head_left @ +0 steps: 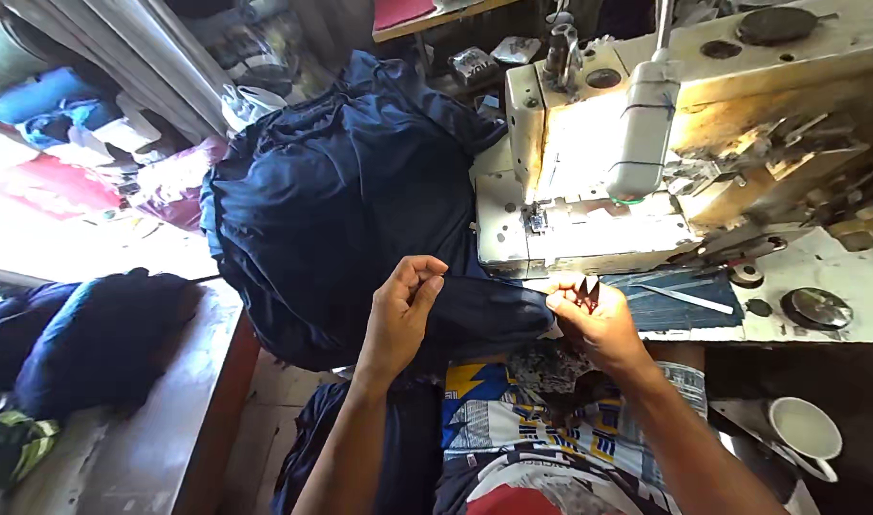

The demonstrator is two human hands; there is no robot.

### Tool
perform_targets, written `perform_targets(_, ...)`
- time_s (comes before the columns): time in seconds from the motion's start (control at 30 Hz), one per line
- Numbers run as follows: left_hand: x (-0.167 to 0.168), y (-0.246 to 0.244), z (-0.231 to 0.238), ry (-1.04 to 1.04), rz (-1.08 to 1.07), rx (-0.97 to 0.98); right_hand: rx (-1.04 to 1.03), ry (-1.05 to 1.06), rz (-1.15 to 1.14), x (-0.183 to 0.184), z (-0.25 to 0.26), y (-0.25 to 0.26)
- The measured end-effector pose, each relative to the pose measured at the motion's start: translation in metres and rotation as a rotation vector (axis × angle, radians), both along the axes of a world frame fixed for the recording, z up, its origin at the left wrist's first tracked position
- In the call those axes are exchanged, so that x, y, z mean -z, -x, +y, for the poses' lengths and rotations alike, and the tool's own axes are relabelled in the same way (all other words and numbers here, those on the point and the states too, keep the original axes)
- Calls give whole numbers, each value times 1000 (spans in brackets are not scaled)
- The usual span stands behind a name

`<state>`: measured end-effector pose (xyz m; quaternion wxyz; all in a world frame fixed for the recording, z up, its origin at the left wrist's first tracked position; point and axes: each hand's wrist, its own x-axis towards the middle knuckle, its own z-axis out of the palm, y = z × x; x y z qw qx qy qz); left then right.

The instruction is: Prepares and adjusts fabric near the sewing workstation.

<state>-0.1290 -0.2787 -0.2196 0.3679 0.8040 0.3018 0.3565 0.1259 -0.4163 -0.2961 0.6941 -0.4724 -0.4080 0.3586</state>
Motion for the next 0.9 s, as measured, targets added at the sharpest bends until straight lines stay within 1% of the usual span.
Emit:
perform_targets(0.07, -3, 2, 0, -45, 21, 0, -1, -23, -23, -2, 1, -2)
perform_targets(0.17, -1, 5, 0, -97, 68, 28, -1, 3, -94, -3, -4, -3)
perform_targets(0.33, 4, 6, -4, -1, 6, 144, 25, 3, -281, -12, -17, 3)
perform_targets(0.5, 3, 4, -12, -103, -4, 116, 129, -27, -377, -11, -21, 8)
perform_targets(0.67, 1, 5, -22, -217, 9, 39, 190, -43, -371, -9, -23, 12)
perform_targets(0.9, 3, 9, -29, -361, 55, -10, 232, -57, -385, -7, -26, 14)
